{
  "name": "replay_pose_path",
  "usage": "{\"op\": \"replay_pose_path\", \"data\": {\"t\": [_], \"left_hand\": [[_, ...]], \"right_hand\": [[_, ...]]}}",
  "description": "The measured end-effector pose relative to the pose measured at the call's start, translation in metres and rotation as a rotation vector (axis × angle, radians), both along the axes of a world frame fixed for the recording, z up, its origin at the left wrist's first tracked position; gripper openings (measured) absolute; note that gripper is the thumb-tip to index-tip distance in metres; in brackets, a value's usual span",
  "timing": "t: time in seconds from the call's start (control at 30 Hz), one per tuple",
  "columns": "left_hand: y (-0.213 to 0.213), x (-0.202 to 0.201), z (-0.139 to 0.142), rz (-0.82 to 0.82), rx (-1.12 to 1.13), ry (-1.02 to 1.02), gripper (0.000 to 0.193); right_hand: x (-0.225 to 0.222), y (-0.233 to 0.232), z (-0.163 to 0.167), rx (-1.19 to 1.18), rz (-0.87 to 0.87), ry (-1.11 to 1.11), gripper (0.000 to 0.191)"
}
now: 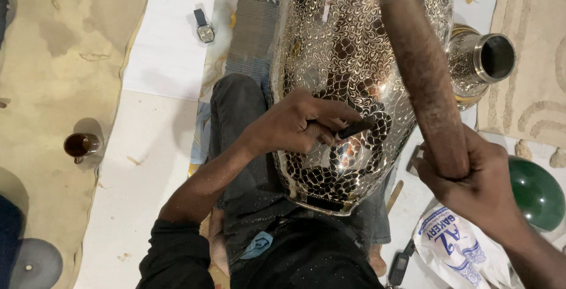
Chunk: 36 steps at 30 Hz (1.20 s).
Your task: The person sits on the floor with a large engraved brass vase held between their legs. They hold a small punch against the vase surface and strike it repeatedly with a wooden mallet, repositioning the punch to work different spots, and occasionally rotate the vase to reach new areas.
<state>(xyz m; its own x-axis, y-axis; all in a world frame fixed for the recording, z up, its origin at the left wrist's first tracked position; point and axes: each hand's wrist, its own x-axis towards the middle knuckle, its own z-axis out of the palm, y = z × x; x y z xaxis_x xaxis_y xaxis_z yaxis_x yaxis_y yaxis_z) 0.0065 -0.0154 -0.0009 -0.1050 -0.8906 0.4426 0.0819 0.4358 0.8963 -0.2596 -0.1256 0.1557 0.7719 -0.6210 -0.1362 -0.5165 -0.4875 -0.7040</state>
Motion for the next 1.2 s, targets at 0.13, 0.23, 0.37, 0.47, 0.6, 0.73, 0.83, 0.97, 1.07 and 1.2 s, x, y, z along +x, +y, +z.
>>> {"op": "replay_pose_path", "data": {"t": [0.13,0.23,0.37,0.47,0.6,0.73,0.83,0.97,1.07,1.2], "left_hand": [[0.001,0.002,0.000,-0.025,0.026,-0.010,0.067],[0.003,0.002,0.002,0.018,0.017,-0.033,0.065],[0.003,0.003,0.003,-0.020,0.067,-0.007,0.068],[0.001,0.003,0.001,-0.031,0.042,0.010,0.068],[-0.001,0.002,-0.003,-0.008,0.012,-0.016,0.067],[-0.001,0.000,-0.006,0.004,0.015,-0.032,0.061],[-0.001,0.000,-0.007,-0.019,0.019,0.037,0.077],[0.000,0.000,-0.006,-0.013,0.014,0.065,0.078],[0.001,0.000,-0.004,-0.009,0.062,0.047,0.076],[0.003,0.002,0.000,-0.048,0.071,0.131,0.076]], "right_hand": [[0.013,0.003,0.009,-0.127,-0.051,0.325,0.022],[0.012,0.003,0.007,-0.050,-0.028,0.181,0.014],[0.002,-0.004,0.001,-0.199,-0.021,0.341,0.027],[0.000,-0.008,-0.002,-0.143,0.036,0.326,0.025],[0.004,-0.008,-0.001,0.119,-0.052,-0.039,0.018],[0.000,-0.009,0.005,-0.246,0.022,0.449,0.029],[-0.003,-0.013,0.002,-0.174,0.014,0.353,0.027],[-0.004,-0.016,-0.008,-0.108,0.004,0.258,0.026],[-0.008,-0.018,-0.008,-0.085,0.033,0.445,0.022],[-0.009,-0.017,0.003,-0.260,0.089,0.294,0.030]]}}
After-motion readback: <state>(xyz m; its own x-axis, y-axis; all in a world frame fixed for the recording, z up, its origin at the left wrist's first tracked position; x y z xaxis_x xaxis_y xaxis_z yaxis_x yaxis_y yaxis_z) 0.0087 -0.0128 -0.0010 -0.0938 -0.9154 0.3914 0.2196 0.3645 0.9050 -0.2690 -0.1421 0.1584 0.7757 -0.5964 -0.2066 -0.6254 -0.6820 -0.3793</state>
